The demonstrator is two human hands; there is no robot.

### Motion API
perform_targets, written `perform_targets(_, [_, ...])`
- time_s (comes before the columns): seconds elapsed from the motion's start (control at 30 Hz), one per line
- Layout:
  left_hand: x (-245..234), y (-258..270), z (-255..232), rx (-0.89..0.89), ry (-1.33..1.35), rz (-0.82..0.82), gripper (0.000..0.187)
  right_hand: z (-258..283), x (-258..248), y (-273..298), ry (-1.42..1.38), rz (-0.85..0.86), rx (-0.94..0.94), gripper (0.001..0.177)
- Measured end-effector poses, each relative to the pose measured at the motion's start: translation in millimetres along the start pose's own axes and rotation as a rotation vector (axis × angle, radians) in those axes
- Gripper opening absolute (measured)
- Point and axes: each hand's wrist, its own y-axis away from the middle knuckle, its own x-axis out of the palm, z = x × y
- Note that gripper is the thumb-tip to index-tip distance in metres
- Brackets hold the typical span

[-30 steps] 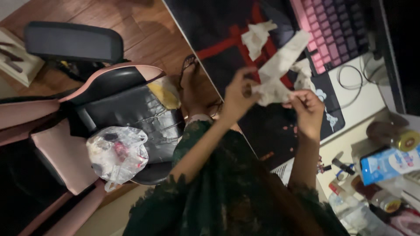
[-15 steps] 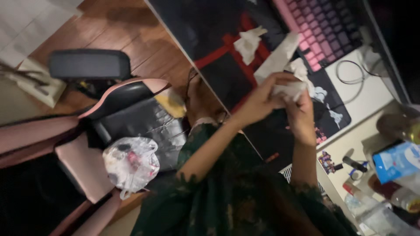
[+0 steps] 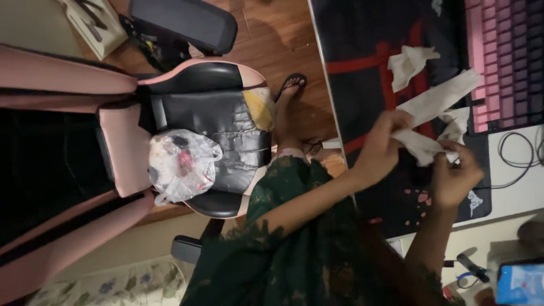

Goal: The person wipes a computer monitor and desk surface with a cloth, then connects a cable to a keyboard and repositions a microphone arm.

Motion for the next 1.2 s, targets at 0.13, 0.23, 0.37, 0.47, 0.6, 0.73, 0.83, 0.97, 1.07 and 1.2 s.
perform_targets(0.13, [-9.3, -10.5, 30.8, -0.280, 0.236, -0.168, 0.055, -30.1, -3.9, 5.8, -0.051, -0.022, 0.072, 0.010])
perform_targets(0.23, [-22.2, -9.4, 48.1, -0.317, 0.130, -0.183, 0.049, -46.7, -3.9, 12.3, -0.475, -0.088, 0.437, 0.012])
perform_targets(0.37, [-27.9, -10.5, 40.4, -0.253, -0.072, -0.073, 0.034, -8.5, -2.1, -0.4, -1.040, -0.111, 0.799, 0.030])
perform_targets(0.47, [-36.5, -17.2, 12.6, -0.020, -0.357, -0.013, 0.037, 31.1, 7.6, -1.1, -0.992, -0.030, 0.717, 0.033])
perform_targets(0.6, [-49.7, -43.4, -9.5, -0.310, -0.858, 0.169, 0.036, 42.9, 23.1, 5.0, -0.791, -0.039, 0.600, 0.038])
perform_targets(0.73, [-74.5, -62.0, -18.0, 0.072, -0.697, 0.132, 0.029, 42.9, 30.2, 4.3, -0.763, -0.093, 0.523, 0.031])
perform_targets(0.83, [-84.4, -79.9, -30.0, 0.093, -0.584, 0.340, 0.030, 35.0, 27.8, -4.9, -0.487, -0.126, 0.498, 0.032])
perform_targets(0.97, [-83.6, -92.8, -46.9, 0.207, -0.688, 0.478, 0.051, 34.6, 33.0, -11.7, 0.056, -0.121, 0.277, 0.043])
perform_targets(1.07, [-74.3, -91.9, -42.1, 0.132, -0.789, 0.470, 0.046, 50.1, 56.5, -8.8, 0.337, -0.120, -0.045, 0.050])
perform_targets(1.2, [-69.3, -85.1, -21.3, 0.292, -0.976, 0.523, 0.048, 77.3, 88.2, 0.2, 0.289, 0.113, 0.051, 0.021])
